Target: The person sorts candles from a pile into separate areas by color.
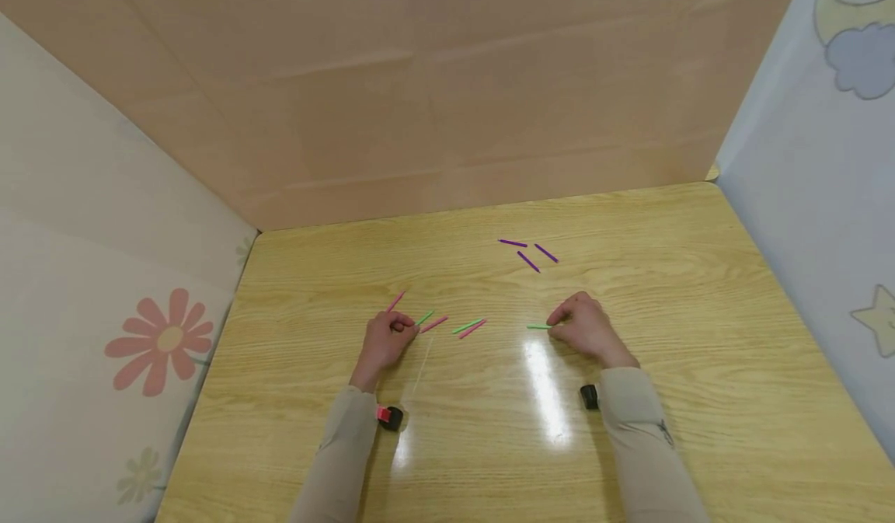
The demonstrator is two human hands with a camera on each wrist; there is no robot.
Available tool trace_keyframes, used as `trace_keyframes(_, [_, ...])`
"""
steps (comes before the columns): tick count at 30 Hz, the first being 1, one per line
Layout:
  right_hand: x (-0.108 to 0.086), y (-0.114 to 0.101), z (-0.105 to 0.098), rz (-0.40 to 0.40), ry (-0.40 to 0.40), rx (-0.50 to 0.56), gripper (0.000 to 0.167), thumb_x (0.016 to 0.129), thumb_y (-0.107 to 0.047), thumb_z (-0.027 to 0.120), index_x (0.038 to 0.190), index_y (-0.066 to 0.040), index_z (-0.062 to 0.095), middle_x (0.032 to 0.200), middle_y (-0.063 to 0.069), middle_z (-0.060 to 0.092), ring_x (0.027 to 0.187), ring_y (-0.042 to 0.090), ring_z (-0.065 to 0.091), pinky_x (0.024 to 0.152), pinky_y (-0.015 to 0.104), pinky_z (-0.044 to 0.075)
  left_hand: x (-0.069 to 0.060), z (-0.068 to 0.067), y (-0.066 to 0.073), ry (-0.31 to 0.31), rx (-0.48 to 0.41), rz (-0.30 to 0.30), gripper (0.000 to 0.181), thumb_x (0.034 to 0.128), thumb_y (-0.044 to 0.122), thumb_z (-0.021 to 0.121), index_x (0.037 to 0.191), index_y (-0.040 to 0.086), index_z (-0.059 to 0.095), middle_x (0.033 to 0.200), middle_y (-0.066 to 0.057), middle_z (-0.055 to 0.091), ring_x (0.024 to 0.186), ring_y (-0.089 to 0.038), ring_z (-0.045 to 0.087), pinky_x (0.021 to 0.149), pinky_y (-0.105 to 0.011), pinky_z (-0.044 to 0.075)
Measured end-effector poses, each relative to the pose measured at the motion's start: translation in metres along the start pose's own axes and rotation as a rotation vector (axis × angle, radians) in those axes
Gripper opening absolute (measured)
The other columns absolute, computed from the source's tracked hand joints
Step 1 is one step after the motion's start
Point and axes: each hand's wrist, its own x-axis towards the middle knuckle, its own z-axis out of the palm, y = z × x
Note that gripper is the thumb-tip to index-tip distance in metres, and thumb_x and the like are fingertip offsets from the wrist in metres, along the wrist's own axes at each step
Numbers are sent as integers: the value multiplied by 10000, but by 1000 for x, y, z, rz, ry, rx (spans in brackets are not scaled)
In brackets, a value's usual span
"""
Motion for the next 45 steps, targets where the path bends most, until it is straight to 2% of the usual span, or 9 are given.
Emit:
trace_keyframes(14, [0,1,1,-59,8,-90,60,785,-108,688,819,-68,718,1006,165,503,955,342,453,773,373,341,1,-1,0,-1,6,-4,101,837,184,722,838,83,709,839,-82,582,881,-238,461,800,-366,366])
trace_keyframes(21, [0,1,5,-54,26,-151,45,768,-132,691,761,-94,714,1006,159,514,947,336,459,768,394,355,0,-1,1,-2,6,-13,104,833,182,728,839,80,709,841,-86,581,880,-237,452,792,-356,356])
trace_keyframes(28, [0,1,6,-49,31,-162,56,766,-155,707,742,-104,705,1010,155,517,937,325,461,762,408,351,-1,-1,1,-2,0,-11,108,835,179,724,844,73,708,849,-99,582,895,-243,455,797,-359,356])
trace_keyframes(32, [-1,0,6,-40,28,-148,57,775,-153,705,750,-102,709,1029,159,519,949,328,459,775,405,353,-1,-2,1,-3,-4,-11,106,836,176,720,845,71,707,851,-101,581,896,-247,454,797,-360,354])
trace_keyframes(40, [-2,-1,4,-19,41,-53,61,790,-117,699,778,-59,715,1034,167,538,943,296,486,766,333,366,-1,-1,1,-6,3,-13,109,838,184,718,845,76,706,853,-93,579,900,-250,455,802,-366,358])
trace_keyframes(45, [-3,-2,1,-15,66,-21,95,818,-111,681,825,-22,712,1021,187,566,936,297,524,784,355,397,-1,0,0,-10,1,0,106,835,176,719,849,72,704,851,-79,571,888,-241,449,785,-359,352])
